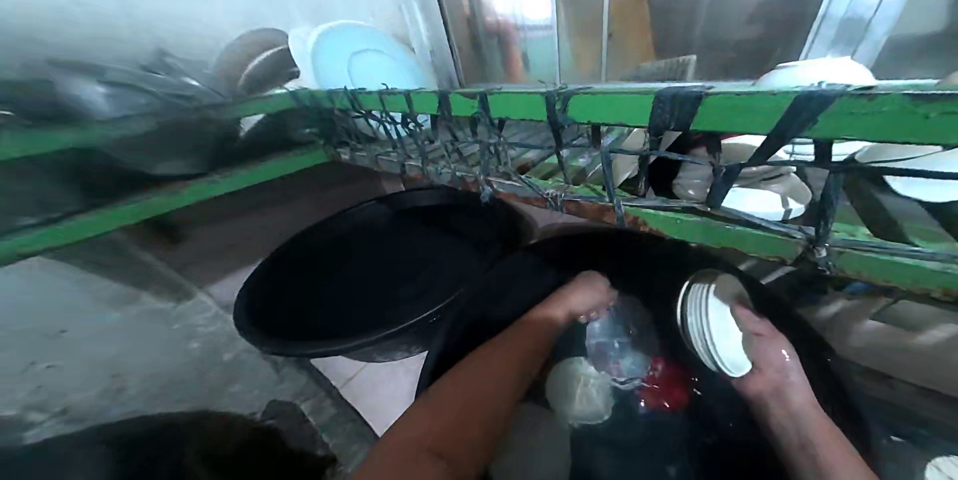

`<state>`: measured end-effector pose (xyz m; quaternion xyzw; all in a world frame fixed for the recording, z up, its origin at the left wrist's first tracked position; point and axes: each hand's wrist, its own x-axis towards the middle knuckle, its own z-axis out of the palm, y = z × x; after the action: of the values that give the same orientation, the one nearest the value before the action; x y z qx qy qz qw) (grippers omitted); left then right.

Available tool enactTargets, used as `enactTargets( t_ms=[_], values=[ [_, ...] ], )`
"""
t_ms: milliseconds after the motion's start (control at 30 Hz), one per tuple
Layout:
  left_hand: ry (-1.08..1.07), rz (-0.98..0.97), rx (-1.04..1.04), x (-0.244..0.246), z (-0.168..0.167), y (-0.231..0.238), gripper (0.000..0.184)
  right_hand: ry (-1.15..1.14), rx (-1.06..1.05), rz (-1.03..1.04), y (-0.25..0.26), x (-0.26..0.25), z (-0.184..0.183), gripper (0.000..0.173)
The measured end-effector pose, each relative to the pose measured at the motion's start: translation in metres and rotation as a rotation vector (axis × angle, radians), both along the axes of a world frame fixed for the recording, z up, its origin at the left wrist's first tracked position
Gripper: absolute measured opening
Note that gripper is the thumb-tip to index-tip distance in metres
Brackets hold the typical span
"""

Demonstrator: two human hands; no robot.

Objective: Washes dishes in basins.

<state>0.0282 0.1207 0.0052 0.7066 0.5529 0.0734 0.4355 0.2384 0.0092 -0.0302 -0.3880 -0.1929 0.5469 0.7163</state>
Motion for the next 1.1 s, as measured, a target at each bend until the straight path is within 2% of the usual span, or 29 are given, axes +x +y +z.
enactTargets(
  t_ms=[100,167,200,300,500,567,667,733,933,1033,1100],
  values=[
    [0.428,-0.200,0.026,-0.013,-0.021,-0.006,0.026,0.056,-0.048,-0.069,0.002,0.006,-0.001,0.030],
    [0.598,-0.306,0.006,-0.012,-0.034,-0.014,0.029,0.125,-0.062,-0.116,0.003,0.009,0.000,0.029],
    [0.596,-0.294,-0.037,-0.014,-0.036,-0.021,0.032,0.155,-0.062,-0.130,0.003,0.010,0.000,0.030],
    [0.418,-0.115,-0.117,-0.028,-0.044,-0.043,0.039,0.189,-0.091,-0.151,0.003,0.010,0.000,0.031],
    [0.492,-0.269,-0.014,-0.034,-0.051,-0.067,0.042,0.184,-0.137,-0.136,0.002,0.004,0.010,0.022],
    [0.488,-0.268,-0.004,-0.031,-0.059,-0.056,0.044,0.208,-0.116,-0.137,0.002,0.005,0.010,0.023],
    [0.414,-0.357,0.057,-0.029,-0.066,-0.042,0.036,0.224,-0.052,-0.135,0.003,0.006,0.008,0.026],
    [0.410,-0.362,0.118,-0.029,-0.052,-0.042,0.034,0.216,-0.037,-0.118,0.004,0.005,0.008,0.027],
    [0.600,-0.260,0.365,-0.019,0.012,-0.046,0.029,0.166,-0.040,-0.064,0.001,0.001,0.010,0.028],
    [0.545,-0.173,0.482,-0.008,0.037,-0.042,0.027,0.164,-0.034,-0.034,0.000,-0.001,0.009,0.026],
    [0.498,-0.153,0.549,0.003,0.049,-0.041,0.032,0.142,-0.015,-0.005,-0.001,-0.002,0.008,0.025]
  ],
)
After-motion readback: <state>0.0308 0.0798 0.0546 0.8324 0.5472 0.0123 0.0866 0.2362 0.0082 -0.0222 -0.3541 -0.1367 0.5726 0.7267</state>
